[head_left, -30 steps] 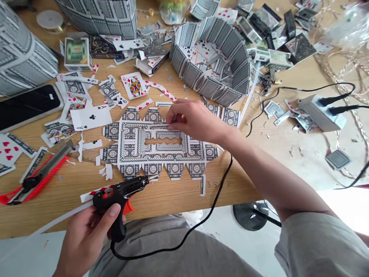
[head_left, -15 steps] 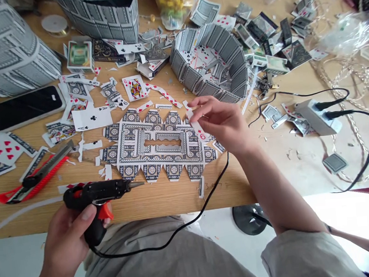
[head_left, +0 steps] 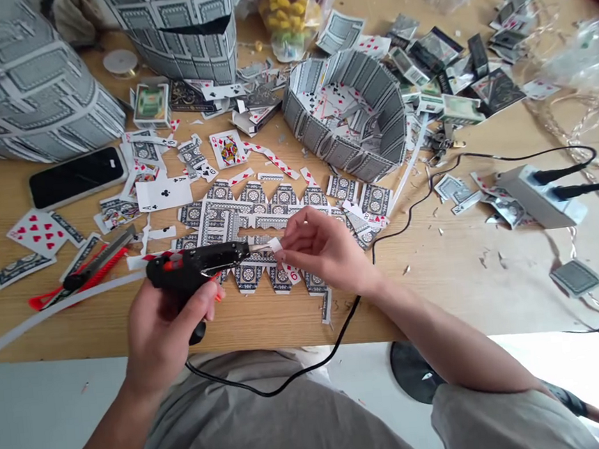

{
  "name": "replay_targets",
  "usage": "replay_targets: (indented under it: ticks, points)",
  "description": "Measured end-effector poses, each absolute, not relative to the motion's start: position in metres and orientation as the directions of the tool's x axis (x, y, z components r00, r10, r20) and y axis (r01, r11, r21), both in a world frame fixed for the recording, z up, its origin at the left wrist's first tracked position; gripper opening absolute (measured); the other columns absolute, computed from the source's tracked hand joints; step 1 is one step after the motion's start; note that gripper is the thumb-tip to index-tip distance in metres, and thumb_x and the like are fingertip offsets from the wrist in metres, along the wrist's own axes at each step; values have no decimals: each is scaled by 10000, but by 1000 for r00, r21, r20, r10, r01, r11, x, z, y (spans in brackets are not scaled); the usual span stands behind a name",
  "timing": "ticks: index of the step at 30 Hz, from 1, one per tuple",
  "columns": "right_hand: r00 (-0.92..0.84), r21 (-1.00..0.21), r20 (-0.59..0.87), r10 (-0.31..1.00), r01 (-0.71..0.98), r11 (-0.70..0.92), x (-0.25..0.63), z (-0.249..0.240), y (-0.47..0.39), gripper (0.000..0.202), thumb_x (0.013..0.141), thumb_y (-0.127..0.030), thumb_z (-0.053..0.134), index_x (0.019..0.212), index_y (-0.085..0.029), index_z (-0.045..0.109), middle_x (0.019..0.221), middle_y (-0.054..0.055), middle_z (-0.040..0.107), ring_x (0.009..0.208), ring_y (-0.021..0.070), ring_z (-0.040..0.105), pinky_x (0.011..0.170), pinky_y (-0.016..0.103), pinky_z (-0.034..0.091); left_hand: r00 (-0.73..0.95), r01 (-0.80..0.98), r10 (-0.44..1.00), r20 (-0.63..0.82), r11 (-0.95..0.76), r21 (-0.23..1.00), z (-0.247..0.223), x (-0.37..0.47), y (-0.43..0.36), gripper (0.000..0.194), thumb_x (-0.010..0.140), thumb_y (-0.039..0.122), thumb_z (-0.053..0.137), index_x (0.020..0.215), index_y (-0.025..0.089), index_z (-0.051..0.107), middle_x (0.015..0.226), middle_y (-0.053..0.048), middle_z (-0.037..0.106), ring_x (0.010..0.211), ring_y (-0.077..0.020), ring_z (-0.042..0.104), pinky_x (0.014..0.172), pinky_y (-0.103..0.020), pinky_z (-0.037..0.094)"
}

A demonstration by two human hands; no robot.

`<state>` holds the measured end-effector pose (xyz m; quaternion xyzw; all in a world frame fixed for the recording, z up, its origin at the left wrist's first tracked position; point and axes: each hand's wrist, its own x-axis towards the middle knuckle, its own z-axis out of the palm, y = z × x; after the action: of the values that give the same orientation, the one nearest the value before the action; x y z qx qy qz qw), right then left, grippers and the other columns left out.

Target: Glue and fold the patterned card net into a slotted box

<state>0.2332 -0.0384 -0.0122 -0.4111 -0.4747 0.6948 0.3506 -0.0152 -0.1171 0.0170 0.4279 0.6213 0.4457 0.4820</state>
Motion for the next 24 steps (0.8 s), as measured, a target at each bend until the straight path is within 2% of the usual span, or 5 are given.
replay_targets:
  ticks: [3,7,12,24]
  points:
    - [-417,-949,-246,875,-79,-305,233,-14,-40,473,760,-435,951,993,-225,596,799,5,763,719,147,737,681,265,599,-161,158,952,-262,286,945,16,-7,-117,273,919,458,753,968,205,663,808,-30,707,626,-163,579,609,-325,496]
    - [-410,-956,-231,882,-73,-284,234,-14,-40,474,773,-467,936,992,-225,592,789,4,760,697,143,723,669,265,586,-158,191,965,-211,240,952,16,-3,-117,246,935,451,741,936,219,659,802,-11,693,639,-155,567,626,-322,471]
    - [-414,-956,-221,883,-87,-280,234,-13,-41,501,755,-448,949,982,-230,560,778,-4,761,683,140,717,659,261,580,-119,260,975,-188,214,942,14,-3,-116,214,976,420,713,906,218,698,788,-10,680,668,-160,567,637,-325,448]
    - [-418,-949,-234,878,-96,-299,233,-13,-41,496,745,-402,963,968,-229,555,781,-9,751,718,138,724,671,253,582,-112,267,973,-200,224,937,14,-3,-117,236,973,429,712,860,225,678,735,6,638,628,-157,553,618,-332,429]
